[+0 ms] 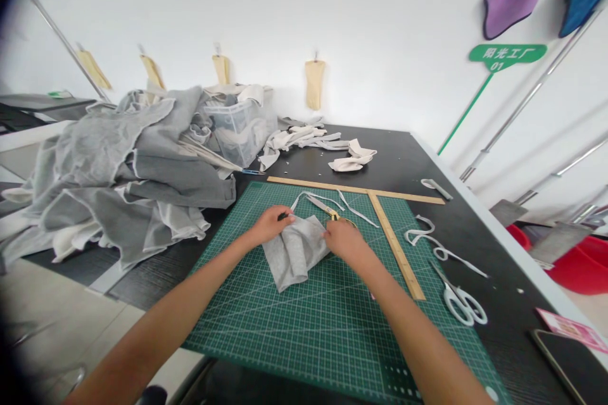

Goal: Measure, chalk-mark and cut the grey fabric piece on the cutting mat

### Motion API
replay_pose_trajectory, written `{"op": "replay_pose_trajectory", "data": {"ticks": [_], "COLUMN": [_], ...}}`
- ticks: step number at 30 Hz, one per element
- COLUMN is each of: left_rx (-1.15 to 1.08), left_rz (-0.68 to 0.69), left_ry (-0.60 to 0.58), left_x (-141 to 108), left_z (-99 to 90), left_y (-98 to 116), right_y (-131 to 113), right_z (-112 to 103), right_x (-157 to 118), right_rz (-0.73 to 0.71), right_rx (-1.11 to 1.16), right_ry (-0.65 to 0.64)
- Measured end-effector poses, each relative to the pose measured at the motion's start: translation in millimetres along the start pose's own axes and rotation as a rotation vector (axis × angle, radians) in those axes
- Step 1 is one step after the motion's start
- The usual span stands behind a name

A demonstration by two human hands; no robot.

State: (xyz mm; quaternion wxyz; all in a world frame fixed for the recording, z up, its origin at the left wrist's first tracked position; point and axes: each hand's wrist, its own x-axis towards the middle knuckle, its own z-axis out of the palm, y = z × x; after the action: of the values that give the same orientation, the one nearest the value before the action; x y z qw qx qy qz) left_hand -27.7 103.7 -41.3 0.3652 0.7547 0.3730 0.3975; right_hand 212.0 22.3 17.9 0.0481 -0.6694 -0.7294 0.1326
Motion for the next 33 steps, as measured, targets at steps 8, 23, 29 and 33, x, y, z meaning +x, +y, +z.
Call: {"op": "replay_pose_trajectory", "data": {"ticks": [8, 23, 29, 33], "left_rx": [0.078, -0.164, -0.388, -0.849], "left_rz": [0.092, -0.117, -0.189, -0.266], "left_ry": [0.072, 0.054, -0.020, -0.267], "left_x": [-2, -2, -7, -14], "left_z": [6.1, 15.5, 7.6, -7.1], "left_y": [4, 14, 39, 66], "right_y": [-26, -26, -38, -29], "right_z": [-6, -13, -35, -67], "right_x": [-14, -4, -17, -35], "right_rz": [0.140, -0.084, -0.159, -0.283], "right_rx": [-0.117, 0.665, 1.046, 1.264], "right_ry": [0.115, 0.093, 0.051, -0.141]}}
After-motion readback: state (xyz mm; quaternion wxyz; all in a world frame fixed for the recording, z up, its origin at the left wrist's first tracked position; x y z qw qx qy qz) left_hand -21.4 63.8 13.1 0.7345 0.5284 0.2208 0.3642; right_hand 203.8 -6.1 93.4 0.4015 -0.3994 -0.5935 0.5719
